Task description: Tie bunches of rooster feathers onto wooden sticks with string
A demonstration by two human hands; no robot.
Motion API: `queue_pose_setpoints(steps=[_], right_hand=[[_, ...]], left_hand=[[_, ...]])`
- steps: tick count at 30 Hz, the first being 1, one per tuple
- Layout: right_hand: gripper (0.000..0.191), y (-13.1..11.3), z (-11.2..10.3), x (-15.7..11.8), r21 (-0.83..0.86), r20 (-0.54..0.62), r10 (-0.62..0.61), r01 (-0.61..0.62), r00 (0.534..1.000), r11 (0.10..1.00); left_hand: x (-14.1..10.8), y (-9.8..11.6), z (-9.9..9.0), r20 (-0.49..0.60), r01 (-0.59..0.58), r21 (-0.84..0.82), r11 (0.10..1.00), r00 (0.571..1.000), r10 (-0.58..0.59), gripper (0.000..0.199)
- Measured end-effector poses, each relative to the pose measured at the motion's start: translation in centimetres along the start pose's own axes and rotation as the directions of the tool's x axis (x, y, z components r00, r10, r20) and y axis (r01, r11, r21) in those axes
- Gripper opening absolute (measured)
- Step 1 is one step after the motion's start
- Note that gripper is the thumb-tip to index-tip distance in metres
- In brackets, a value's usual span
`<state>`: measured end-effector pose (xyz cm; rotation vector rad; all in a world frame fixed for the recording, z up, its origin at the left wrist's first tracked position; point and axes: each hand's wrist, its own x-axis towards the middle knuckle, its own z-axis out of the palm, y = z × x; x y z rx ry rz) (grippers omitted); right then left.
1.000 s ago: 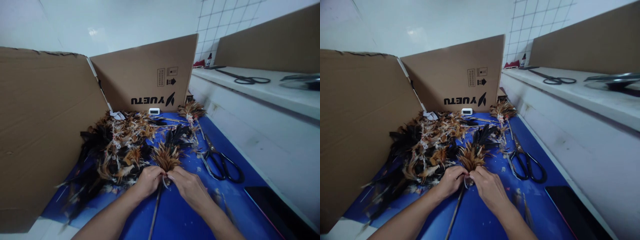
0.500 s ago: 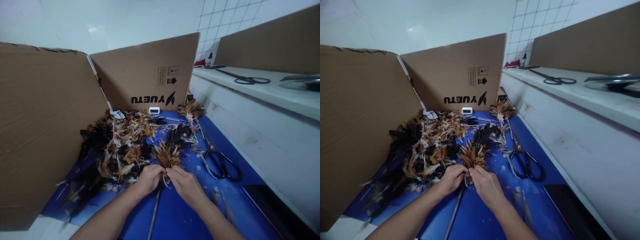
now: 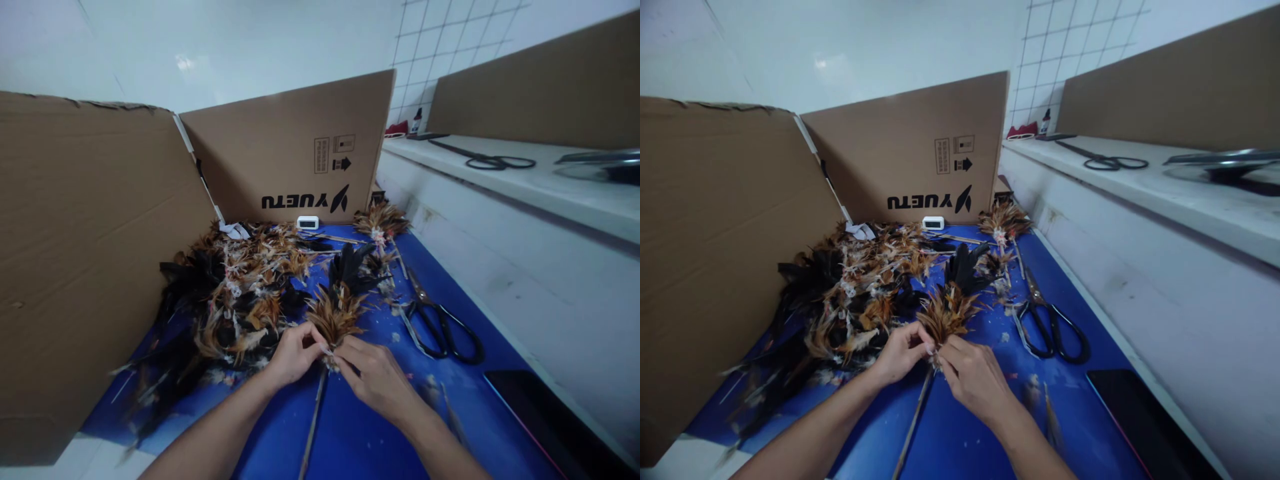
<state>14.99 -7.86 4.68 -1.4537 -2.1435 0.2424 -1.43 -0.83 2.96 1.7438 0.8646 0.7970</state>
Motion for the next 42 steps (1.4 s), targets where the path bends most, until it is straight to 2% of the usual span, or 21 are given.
queue_pose_setpoints(steps=[6,9,11,13,15,17,20,24,30,36,39,42], right_hand=[[0.023,-0.6,-1.0,0.1,0.004,-0.058,-0.069,0.069,0.996,0.998],[0.017,-1.0,-1.8,0.3,0.145,-0.095,-0.095,0.108,0.991,0.983],[0.014,-1.0,-2.0,0.4,0.31,-0.128,-0.06,0.098,0.99,0.946],[0.016,-0.8,-1.8,0.5,0.462,-0.149,0.036,0.038,0.988,0.886],[0.019,-0.4,-1.2,0.6,0.54,-0.144,0.144,-0.044,0.979,0.84],[0.018,0.0,-0.4,0.7,0.55,-0.131,0.208,-0.103,0.969,0.829],[0.015,0.5,0.5,0.9,0.516,-0.133,0.239,-0.139,0.962,0.845],[0.017,0.7,1.0,1.1,0.476,-0.172,0.245,-0.138,0.954,0.869],[0.022,0.9,1.5,1.2,0.463,-0.222,0.206,-0.082,0.953,0.882],[0.024,1.8,1.9,1.2,0.488,-0.218,0.21,-0.08,0.953,0.869],[0.026,2.0,2.0,1.2,0.528,-0.18,0.214,-0.089,0.96,0.844],[0.028,2.2,1.9,1.4,0.597,-0.137,0.199,-0.08,0.97,0.799]], left_hand=[[0.4,-0.2,0.0,0.028,0.105,-0.162,0.981,0.994,-0.102,0.019],[0.4,-0.2,-0.1,0.036,0.087,-0.147,0.985,0.996,-0.083,0.017],[0.3,0.0,-0.3,0.031,0.035,-0.072,0.997,0.999,-0.033,0.014],[0.2,0.2,-0.3,0.023,-0.049,0.043,0.998,0.999,0.048,0.011],[0.1,0.5,-0.4,0.025,-0.152,0.173,0.973,0.988,0.15,0.008],[0.1,0.6,-0.4,0.043,-0.259,0.284,0.923,0.965,0.258,0.008],[0.1,0.4,-0.3,0.102,-0.414,0.386,0.824,0.907,0.408,0.008],[0.2,-0.1,-0.5,0.223,-0.584,0.513,0.629,0.798,0.56,0.011],[0.2,0.5,-1.1,0.464,-0.711,0.644,0.282,0.656,0.596,0.021],[1.1,0.4,-1.5,0.624,-0.802,0.597,-0.018,0.45,0.639,0.016],[1.3,0.0,-1.7,0.647,-0.808,0.582,-0.092,0.392,0.654,0.013],[1.4,-0.2,-1.9,0.652,-0.811,0.576,-0.102,0.38,0.656,0.015]])
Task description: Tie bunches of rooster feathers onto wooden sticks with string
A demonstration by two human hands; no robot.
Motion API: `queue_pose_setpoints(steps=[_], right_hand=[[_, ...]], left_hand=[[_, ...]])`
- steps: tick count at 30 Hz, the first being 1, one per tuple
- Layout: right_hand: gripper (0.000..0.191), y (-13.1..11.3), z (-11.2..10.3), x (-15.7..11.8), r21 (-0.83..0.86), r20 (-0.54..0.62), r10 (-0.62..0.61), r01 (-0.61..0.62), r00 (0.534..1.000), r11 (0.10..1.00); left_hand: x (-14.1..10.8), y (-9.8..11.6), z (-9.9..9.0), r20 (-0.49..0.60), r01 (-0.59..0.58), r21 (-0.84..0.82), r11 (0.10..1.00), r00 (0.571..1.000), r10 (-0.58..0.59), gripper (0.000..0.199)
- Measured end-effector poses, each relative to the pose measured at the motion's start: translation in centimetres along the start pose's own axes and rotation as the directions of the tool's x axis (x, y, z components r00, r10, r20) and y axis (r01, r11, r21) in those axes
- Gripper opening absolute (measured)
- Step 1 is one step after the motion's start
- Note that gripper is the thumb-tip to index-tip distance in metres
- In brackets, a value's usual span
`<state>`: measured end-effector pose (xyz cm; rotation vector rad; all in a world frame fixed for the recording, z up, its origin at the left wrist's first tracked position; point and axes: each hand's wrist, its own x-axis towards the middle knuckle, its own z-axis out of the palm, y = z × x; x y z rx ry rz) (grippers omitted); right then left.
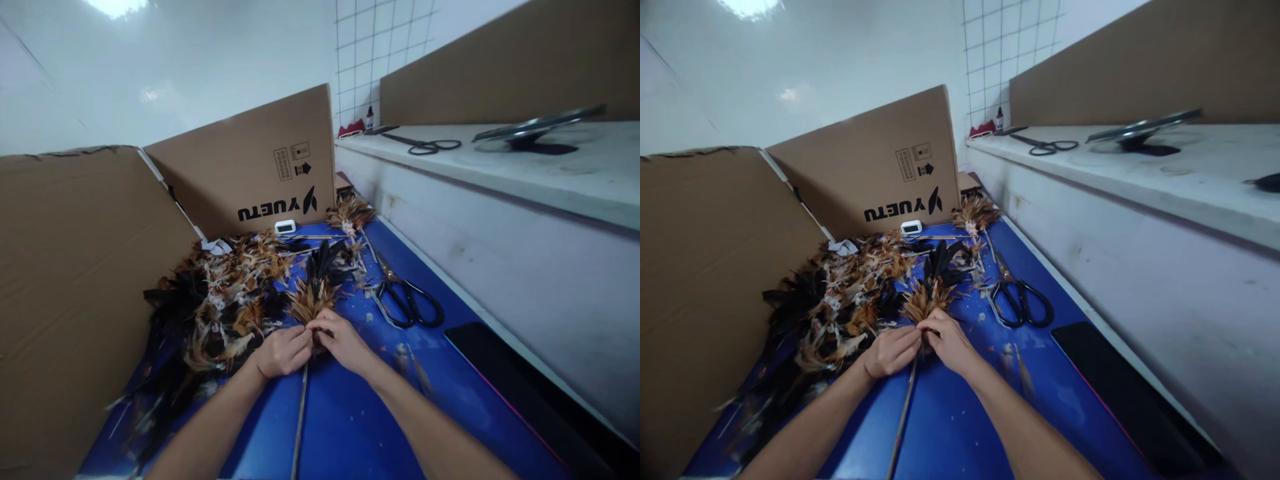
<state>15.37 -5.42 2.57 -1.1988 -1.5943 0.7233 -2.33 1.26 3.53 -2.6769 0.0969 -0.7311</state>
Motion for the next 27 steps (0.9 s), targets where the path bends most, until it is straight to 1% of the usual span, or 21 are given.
queue_pose_setpoints(steps=[3,5,9,13,17,22,27], right_hand=[[0.028,0.0,-0.2,0.2,0.078,0.049,0.039,-0.042,0.998,0.996],[0.027,-0.1,-0.3,0.3,0.082,0.066,0.046,-0.051,0.997,0.995],[0.024,-0.3,-0.5,0.3,0.013,0.064,-0.006,0.005,0.998,1.0],[0.021,-0.6,-0.7,0.4,-0.027,0.083,0.001,0.001,0.997,1.0],[0.019,-0.9,-0.8,0.4,-0.107,0.083,-0.013,0.021,0.996,0.994],[0.016,-1.1,-0.6,0.2,-0.197,0.088,-0.034,0.051,0.996,0.979],[0.013,-1.3,-0.5,0.0,-0.219,0.081,-0.029,0.046,0.996,0.975]], left_hand=[[-0.1,-0.1,0.0,-0.01,-0.014,0.02,1.0,1.0,0.014,0.016],[-0.1,-0.1,0.0,-0.011,-0.022,0.029,0.999,1.0,0.022,0.016],[0.1,-0.2,-0.1,-0.023,-0.039,0.02,0.999,0.999,0.04,0.016],[0.0,-0.3,-0.1,-0.021,-0.051,0.026,0.998,0.998,0.052,0.014],[-0.3,-0.3,0.1,-0.005,-0.055,0.026,0.998,0.998,0.055,0.013],[-0.5,-0.2,0.3,-0.033,-0.042,0.025,0.999,0.999,0.043,0.012],[-0.4,-0.2,0.4,-0.045,-0.041,0.021,0.999,0.998,0.042,0.01]])
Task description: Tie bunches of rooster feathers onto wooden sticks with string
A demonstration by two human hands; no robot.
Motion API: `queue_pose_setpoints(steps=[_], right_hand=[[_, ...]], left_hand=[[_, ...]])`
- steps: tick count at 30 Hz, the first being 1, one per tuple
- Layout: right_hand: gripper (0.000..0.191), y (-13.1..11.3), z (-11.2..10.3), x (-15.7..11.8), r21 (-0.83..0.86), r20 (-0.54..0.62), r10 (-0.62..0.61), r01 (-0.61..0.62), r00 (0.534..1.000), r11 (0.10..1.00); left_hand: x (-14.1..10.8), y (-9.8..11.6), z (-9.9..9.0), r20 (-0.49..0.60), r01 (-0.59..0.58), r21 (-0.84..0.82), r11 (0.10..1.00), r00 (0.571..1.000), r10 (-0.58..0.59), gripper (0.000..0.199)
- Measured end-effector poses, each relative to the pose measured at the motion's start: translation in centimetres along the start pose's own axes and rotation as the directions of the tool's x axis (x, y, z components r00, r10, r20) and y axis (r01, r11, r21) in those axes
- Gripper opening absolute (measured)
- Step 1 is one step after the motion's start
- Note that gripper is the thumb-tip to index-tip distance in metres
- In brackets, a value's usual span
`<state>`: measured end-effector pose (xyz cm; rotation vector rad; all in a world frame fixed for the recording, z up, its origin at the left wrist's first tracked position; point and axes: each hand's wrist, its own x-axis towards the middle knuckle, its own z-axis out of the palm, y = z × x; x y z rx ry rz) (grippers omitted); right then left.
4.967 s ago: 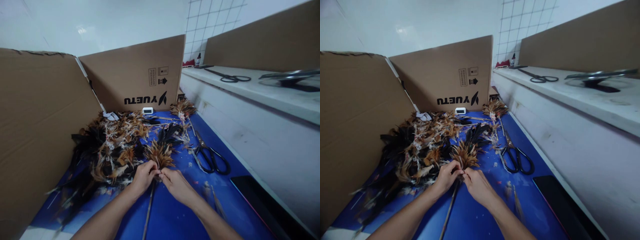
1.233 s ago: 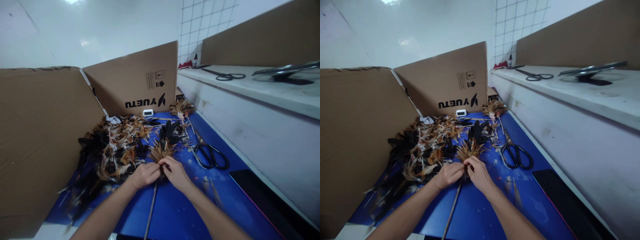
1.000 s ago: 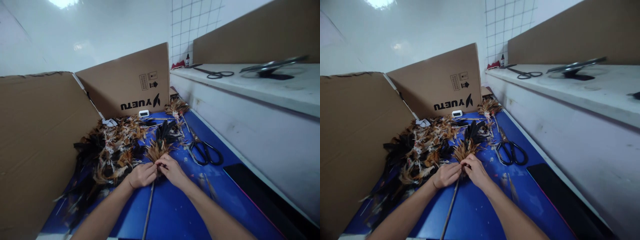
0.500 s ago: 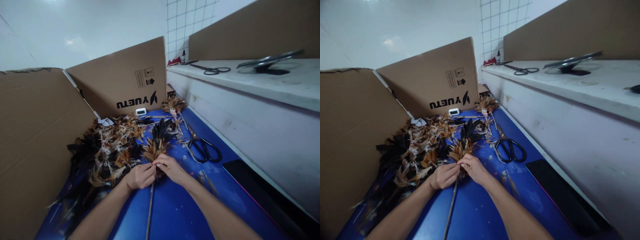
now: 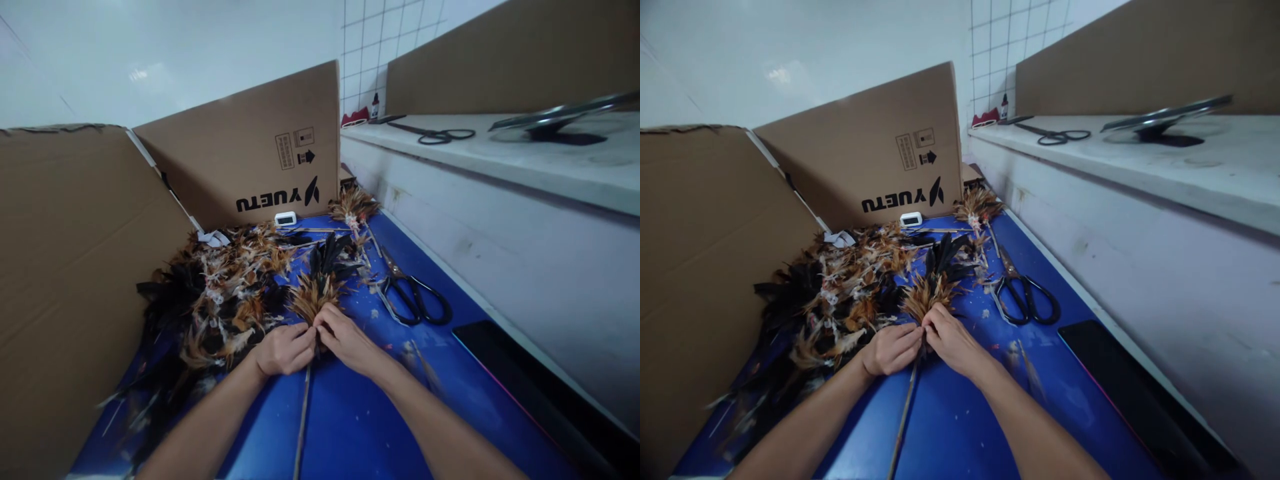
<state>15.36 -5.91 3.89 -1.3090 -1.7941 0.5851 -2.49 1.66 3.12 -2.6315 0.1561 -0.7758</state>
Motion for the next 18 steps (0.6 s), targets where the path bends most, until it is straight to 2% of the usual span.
queue_pose_setpoints(steps=[8,18], right_hand=[[0.016,0.31,-0.09,0.07,0.11,0.01,0.02,-0.021,1.0,0.994],[0.011,-0.16,-0.63,0.07,0.053,-0.018,0.018,-0.017,1.0,0.998]], left_hand=[[-0.25,0.0,0.29,-0.037,-0.018,0.002,1.0,0.999,0.018,0.012],[-0.14,-0.03,0.23,-0.048,0.009,-0.029,1.0,0.999,-0.01,0.012]])
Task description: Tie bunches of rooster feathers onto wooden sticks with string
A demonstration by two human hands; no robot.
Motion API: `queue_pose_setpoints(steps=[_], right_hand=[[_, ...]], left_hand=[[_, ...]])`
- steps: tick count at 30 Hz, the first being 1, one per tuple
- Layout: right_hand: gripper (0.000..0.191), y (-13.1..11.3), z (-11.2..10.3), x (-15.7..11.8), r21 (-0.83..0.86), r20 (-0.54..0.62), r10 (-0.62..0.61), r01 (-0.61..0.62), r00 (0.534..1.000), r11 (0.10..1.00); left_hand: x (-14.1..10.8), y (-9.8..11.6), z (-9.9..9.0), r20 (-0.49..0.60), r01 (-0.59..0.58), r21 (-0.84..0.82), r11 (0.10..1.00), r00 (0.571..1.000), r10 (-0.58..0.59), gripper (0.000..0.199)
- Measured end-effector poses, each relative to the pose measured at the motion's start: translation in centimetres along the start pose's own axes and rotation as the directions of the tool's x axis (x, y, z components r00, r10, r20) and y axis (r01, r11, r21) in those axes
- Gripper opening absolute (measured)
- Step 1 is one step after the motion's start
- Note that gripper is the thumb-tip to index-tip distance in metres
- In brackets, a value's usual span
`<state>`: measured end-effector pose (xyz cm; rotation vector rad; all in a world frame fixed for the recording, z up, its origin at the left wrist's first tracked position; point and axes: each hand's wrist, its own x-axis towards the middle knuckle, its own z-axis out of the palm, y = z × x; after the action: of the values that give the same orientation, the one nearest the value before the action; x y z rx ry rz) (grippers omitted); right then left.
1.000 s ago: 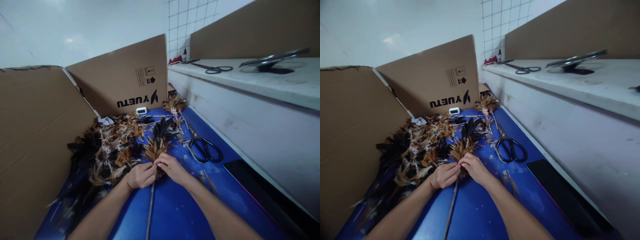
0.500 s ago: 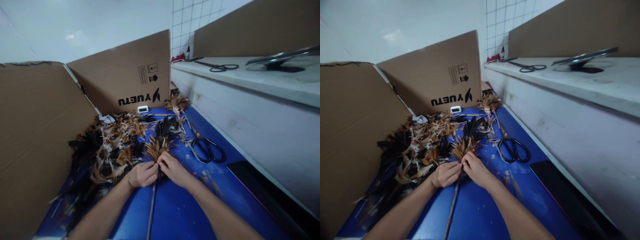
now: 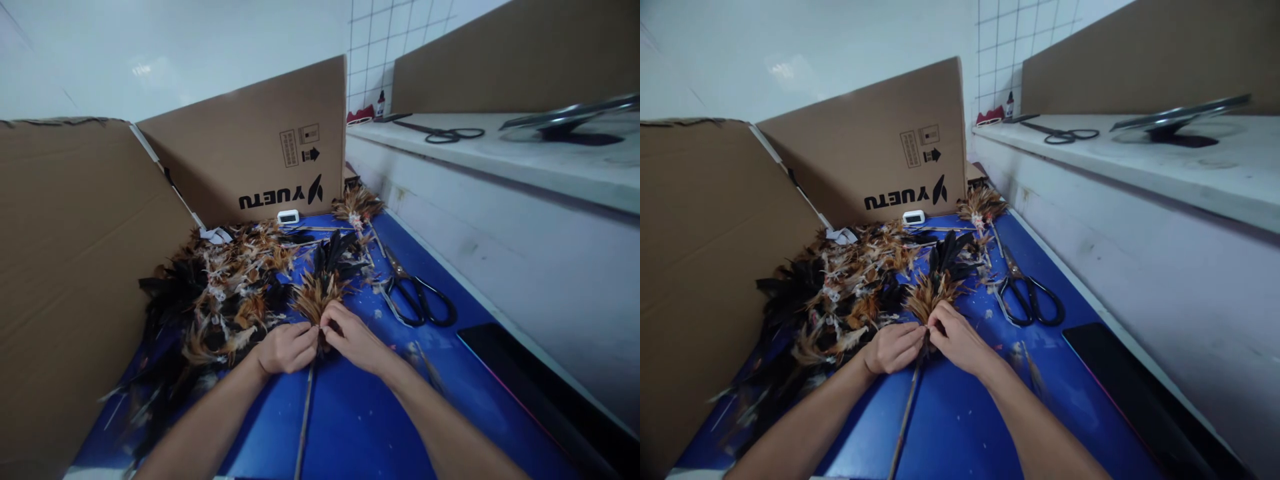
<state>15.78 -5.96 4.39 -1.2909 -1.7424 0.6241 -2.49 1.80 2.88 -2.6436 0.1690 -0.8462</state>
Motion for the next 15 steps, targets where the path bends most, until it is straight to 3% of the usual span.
queue_pose_setpoints(steps=[5,15], right_hand=[[0.017,0.07,0.17,-0.01,0.065,0.052,0.012,-0.015,0.999,0.998],[0.011,0.21,-0.05,0.17,0.084,-0.01,0.093,-0.092,0.996,0.992]], left_hand=[[0.33,0.06,-0.19,0.008,-0.003,-0.019,1.0,1.0,0.003,0.013],[-0.1,0.15,0.06,-0.005,0.008,-0.001,1.0,1.0,-0.008,0.013]])
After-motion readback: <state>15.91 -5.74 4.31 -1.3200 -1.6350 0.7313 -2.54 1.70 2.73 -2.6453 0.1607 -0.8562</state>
